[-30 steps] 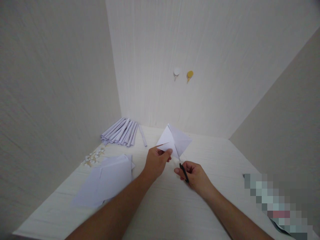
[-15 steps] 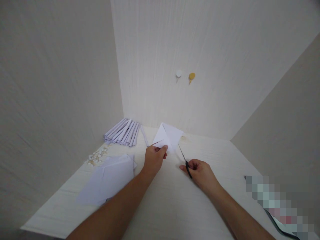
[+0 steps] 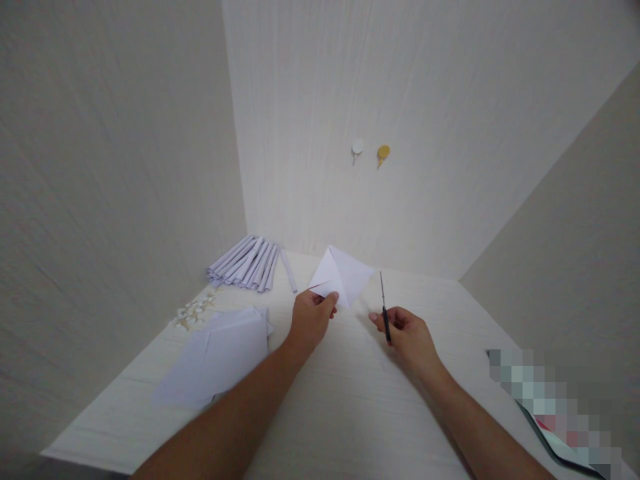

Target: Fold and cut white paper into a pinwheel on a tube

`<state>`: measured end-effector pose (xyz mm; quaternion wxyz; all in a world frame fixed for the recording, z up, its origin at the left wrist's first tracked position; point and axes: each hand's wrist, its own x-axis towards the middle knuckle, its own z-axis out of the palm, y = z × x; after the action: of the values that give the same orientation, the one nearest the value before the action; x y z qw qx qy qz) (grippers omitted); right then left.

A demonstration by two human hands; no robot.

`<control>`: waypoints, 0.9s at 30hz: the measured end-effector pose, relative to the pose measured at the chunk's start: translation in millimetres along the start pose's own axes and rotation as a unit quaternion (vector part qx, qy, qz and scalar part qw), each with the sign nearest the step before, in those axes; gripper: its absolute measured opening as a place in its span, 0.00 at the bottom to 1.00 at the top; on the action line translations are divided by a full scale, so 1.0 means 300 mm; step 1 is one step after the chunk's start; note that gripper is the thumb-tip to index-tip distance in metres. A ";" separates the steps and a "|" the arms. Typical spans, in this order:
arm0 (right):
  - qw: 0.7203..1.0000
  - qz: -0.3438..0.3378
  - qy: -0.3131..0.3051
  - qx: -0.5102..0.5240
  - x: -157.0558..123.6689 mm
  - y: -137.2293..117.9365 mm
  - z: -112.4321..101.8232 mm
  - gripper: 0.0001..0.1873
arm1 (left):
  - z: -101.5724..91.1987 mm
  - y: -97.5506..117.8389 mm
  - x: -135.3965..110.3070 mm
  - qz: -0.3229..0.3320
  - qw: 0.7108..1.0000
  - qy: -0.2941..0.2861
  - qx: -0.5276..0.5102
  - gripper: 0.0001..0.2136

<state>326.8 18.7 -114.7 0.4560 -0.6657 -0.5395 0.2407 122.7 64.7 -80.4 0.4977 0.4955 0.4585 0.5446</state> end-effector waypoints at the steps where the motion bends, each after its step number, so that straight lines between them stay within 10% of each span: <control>1: 1.000 0.000 0.000 -0.004 0.000 0.001 -0.001 0.26 | 0.000 0.000 0.000 0.000 1.000 0.001 0.000 0.11; 27: 0.964 -0.028 -0.026 -0.263 -0.004 -0.031 -0.031 0.18 | 0.005 -0.003 0.005 -0.005 1.000 0.007 0.005 0.11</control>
<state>329.3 14.5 -102.5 0.2578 -0.7402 -0.6137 0.0946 124.1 66.4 -81.1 0.4943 0.4920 0.4674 0.5433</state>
